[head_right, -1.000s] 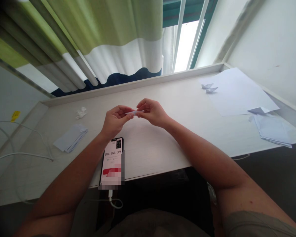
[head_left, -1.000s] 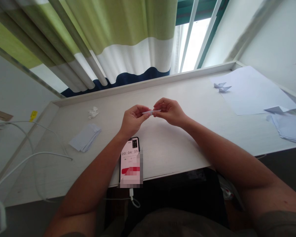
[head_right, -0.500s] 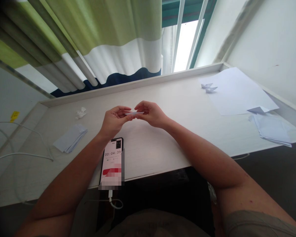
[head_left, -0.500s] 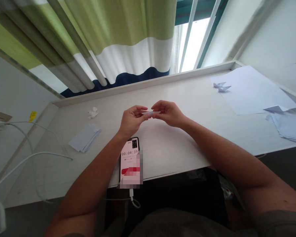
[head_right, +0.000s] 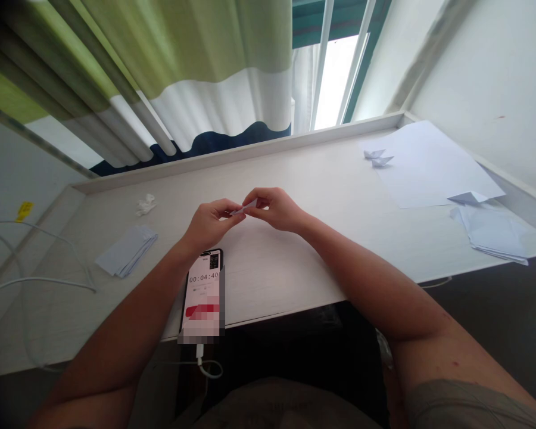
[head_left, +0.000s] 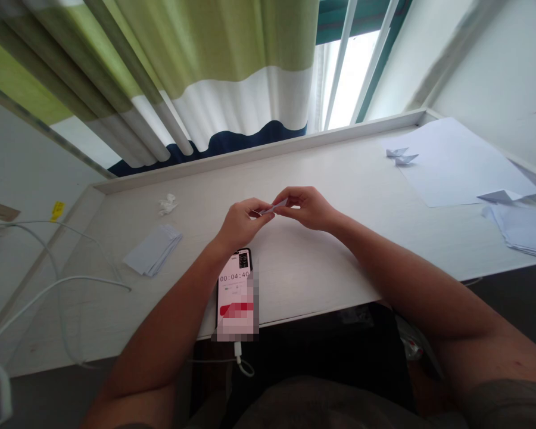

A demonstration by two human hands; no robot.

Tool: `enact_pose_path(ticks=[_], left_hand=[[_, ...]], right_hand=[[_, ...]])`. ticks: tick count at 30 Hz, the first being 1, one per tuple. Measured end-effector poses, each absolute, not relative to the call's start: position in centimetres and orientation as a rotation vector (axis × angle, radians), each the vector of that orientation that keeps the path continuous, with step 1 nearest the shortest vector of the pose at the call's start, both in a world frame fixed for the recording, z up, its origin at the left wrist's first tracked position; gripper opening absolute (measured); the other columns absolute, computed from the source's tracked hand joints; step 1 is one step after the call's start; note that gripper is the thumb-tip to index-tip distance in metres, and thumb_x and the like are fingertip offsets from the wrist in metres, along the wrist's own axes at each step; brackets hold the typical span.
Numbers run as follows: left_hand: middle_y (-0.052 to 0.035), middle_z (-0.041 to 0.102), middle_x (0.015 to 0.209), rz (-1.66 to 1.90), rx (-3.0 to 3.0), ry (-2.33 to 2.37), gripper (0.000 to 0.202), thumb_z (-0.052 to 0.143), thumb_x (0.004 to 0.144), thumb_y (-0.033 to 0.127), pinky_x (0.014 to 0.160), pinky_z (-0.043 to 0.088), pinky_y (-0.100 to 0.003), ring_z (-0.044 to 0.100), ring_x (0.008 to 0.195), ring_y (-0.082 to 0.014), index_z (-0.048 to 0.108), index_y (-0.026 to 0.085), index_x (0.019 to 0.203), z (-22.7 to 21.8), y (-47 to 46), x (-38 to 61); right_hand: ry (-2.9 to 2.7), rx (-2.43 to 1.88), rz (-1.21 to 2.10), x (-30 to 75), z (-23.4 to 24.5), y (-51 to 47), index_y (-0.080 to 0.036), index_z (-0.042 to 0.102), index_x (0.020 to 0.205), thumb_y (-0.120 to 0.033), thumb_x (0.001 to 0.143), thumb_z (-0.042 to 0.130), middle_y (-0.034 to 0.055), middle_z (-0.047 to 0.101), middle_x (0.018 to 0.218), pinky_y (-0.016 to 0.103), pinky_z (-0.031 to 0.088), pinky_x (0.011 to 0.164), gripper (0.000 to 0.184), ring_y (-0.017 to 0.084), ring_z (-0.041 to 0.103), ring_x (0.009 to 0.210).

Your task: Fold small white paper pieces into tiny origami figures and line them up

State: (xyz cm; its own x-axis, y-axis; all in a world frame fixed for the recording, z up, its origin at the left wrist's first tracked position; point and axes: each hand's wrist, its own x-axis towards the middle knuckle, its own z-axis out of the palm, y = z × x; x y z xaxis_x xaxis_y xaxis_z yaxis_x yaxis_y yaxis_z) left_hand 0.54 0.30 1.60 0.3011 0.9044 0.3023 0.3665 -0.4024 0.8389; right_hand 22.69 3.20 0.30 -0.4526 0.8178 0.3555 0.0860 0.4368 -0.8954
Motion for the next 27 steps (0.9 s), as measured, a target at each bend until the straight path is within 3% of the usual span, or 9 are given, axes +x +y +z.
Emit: enact_pose_path(ticks=[9, 15, 19, 23, 27], left_hand=[[-0.0074, 0.081, 0.100, 1.053, 1.898, 1.075, 0.025, 0.085, 0.088, 0.044, 0.083, 0.063, -0.037, 0.075, 0.092, -0.0224, 0.085, 0.022, 0.101, 1.99, 0.20, 0.72], [-0.0099, 0.081, 0.104, 1.055, 1.941, 1.076, 0.027, 0.083, 0.090, 0.046, 0.085, 0.062, -0.038, 0.074, 0.092, -0.0222, 0.082, 0.021, 0.082, 1.88, 0.13, 0.83], [-0.0059, 0.078, 0.093, 1.151, 1.780, 1.031, 0.029, 0.089, 0.086, 0.045, 0.085, 0.061, -0.036, 0.073, 0.087, -0.0192, 0.077, 0.020, 0.094, 1.54, 0.21, 1.01], [-0.0022, 0.075, 0.090, 1.246, 1.716, 1.011, 0.036, 0.093, 0.083, 0.043, 0.084, 0.060, -0.033, 0.072, 0.084, -0.0161, 0.071, 0.021, 0.099, 1.43, 0.19, 1.39], [-0.0018, 0.076, 0.090, 1.255, 1.685, 1.013, 0.039, 0.093, 0.083, 0.042, 0.083, 0.060, -0.032, 0.074, 0.084, -0.0159, 0.068, 0.022, 0.104, 1.30, 0.28, 1.49]], right_hand=[[-1.811, -0.769, 1.111, 22.82, 0.59, 3.10, -0.020, 0.076, 0.093, -0.044, 0.089, 0.085, 0.0038, 0.078, 0.084, 0.035, 0.057, 0.072, 0.025, 0.018, 0.069, 0.075], [-1.772, -0.786, 1.108, 22.73, 0.37, 3.31, -0.020, 0.073, 0.086, -0.046, 0.087, 0.087, 0.0017, 0.073, 0.077, 0.035, 0.053, 0.068, 0.030, 0.017, 0.063, 0.071], [-1.735, -0.721, 1.161, 22.72, 0.18, 3.56, -0.021, 0.069, 0.093, -0.046, 0.086, 0.089, 0.0022, 0.073, 0.083, 0.034, 0.054, 0.067, 0.033, 0.017, 0.064, 0.074], [-1.777, -0.673, 1.214, 22.71, 0.05, 3.65, -0.020, 0.070, 0.104, -0.050, 0.084, 0.092, -0.0024, 0.068, 0.073, 0.032, 0.054, 0.063, 0.042, 0.015, 0.062, 0.067], [-1.725, -0.673, 1.246, 22.53, -0.05, 3.57, -0.020, 0.071, 0.103, -0.051, 0.083, 0.093, 0.0003, 0.074, 0.078, 0.036, 0.060, 0.072, 0.043, 0.017, 0.069, 0.074]])
